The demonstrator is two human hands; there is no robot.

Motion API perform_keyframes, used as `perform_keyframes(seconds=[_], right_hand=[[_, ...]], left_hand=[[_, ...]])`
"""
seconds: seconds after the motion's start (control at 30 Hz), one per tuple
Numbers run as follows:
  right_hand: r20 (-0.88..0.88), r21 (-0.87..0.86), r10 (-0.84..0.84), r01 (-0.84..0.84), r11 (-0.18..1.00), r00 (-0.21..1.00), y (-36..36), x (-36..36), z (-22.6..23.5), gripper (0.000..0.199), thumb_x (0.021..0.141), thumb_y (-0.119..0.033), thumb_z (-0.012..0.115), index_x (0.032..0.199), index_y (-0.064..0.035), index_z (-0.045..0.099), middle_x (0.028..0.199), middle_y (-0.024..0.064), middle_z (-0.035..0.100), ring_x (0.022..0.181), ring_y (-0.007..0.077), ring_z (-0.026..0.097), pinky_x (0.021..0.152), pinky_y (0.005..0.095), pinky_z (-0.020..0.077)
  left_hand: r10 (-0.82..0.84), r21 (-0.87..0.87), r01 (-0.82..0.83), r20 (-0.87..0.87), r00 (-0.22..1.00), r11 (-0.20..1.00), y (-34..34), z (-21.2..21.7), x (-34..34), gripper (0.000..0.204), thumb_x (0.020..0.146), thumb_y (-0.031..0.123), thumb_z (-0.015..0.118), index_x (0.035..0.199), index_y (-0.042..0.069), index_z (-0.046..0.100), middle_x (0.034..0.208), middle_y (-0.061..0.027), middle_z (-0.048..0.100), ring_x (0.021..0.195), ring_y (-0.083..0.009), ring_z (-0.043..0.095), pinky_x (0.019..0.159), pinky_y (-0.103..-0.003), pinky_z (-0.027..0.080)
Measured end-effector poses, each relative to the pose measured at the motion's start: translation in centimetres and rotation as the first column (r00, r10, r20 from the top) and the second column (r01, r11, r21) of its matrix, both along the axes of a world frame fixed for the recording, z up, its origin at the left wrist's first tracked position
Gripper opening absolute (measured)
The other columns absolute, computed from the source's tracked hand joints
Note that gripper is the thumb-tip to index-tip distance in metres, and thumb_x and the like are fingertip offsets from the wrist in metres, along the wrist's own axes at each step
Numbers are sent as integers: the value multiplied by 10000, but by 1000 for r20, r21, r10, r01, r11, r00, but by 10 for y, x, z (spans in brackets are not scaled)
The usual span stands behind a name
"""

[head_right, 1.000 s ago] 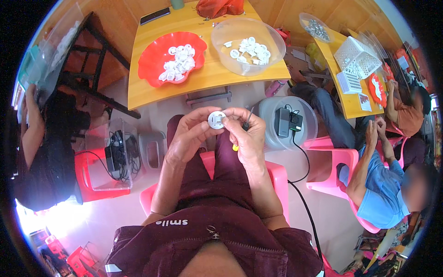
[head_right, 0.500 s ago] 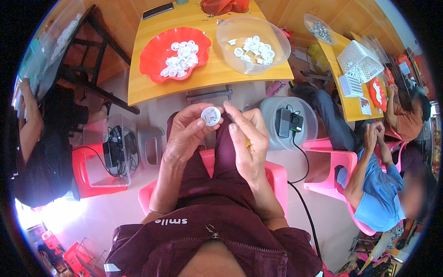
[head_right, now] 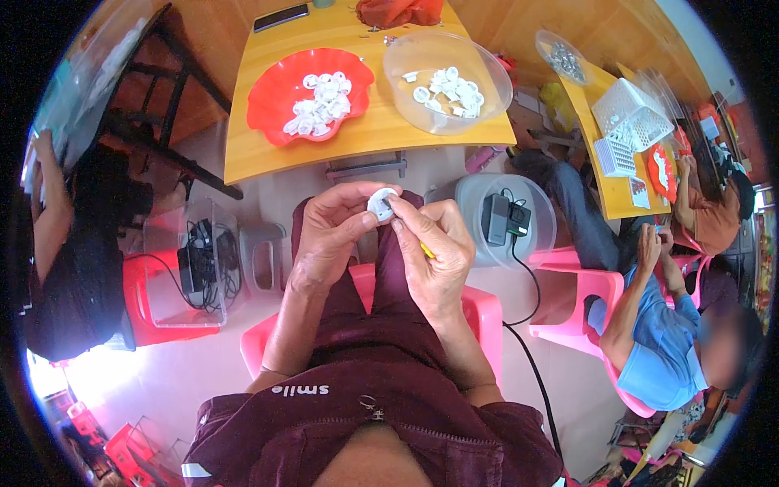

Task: Assembling small white plastic battery components using a handheld tool.

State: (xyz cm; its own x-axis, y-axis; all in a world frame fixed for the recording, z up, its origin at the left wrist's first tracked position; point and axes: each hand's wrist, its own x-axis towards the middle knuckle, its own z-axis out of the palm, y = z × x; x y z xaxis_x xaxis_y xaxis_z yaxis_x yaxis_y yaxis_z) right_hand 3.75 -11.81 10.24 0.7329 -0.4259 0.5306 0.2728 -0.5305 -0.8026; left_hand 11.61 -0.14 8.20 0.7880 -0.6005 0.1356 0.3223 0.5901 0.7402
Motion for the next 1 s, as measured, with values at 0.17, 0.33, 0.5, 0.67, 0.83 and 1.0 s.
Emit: perform_keyframes(seconds=[0.17, 0.33, 0.5, 0.67, 0.83, 1.0], right_hand=[[26, -11, -16, 16, 1000, 1000, 0, 2, -5, 298, 741, 67, 678, 1007, -66, 706, 724, 22, 490, 602, 99, 445, 504, 224, 347], [24, -18, -33, 34, 999, 999, 0, 3, -9, 301, 739, 67, 681, 1009, -66, 705, 728, 22, 493, 605, 99, 451, 505, 223, 349], [36, -34, -31, 32, 999, 999, 0, 4, -8, 306, 738, 58, 689, 1016, -71, 704, 731, 22, 493, 601, 98, 450, 499, 222, 346], [62, -72, 9, -5, 997, 998, -2, 6, -8, 318, 736, 47, 699, 1026, -83, 704, 715, 19, 484, 581, 93, 439, 488, 222, 338], [28, -114, 17, -14, 993, 999, -2, 7, -10, 312, 742, 43, 698, 1028, -82, 703, 709, 18, 476, 568, 92, 426, 482, 220, 329], [5, -93, 10, -10, 996, 1000, -2, 5, -11, 307, 760, 53, 677, 1038, -77, 697, 722, 17, 476, 582, 90, 423, 488, 222, 325]], left_hand=[[9, 31, -9, -10, 1000, 999, 0, 1, 0, 306, 809, -58, 620, 1112, -16, 607, 1100, -118, 626, 1011, -157, 584, 910, -300, 469], [26, 25, -26, -4, 1000, 999, -2, 0, 0, 304, 806, -51, 633, 1108, -15, 612, 1079, -102, 634, 983, -145, 592, 893, -285, 473], [44, 41, -43, -5, 999, 998, -2, 0, -1, 307, 801, -54, 640, 1105, -18, 615, 1063, -93, 638, 964, -135, 597, 874, -270, 479], [51, 36, -49, -36, 998, 998, -2, -3, -1, 307, 802, -47, 646, 1106, -18, 620, 1041, -92, 647, 949, -136, 606, 865, -268, 490], [78, 88, -77, -7, 997, 993, -1, -4, -1, 314, 803, -30, 657, 1114, -19, 617, 1045, -107, 649, 956, -146, 612, 872, -279, 501], [74, 129, -76, 20, 997, 989, -2, -6, 1, 338, 805, 57, 675, 1126, -17, 601, 1097, -167, 631, 980, -201, 628, 873, -330, 516]])
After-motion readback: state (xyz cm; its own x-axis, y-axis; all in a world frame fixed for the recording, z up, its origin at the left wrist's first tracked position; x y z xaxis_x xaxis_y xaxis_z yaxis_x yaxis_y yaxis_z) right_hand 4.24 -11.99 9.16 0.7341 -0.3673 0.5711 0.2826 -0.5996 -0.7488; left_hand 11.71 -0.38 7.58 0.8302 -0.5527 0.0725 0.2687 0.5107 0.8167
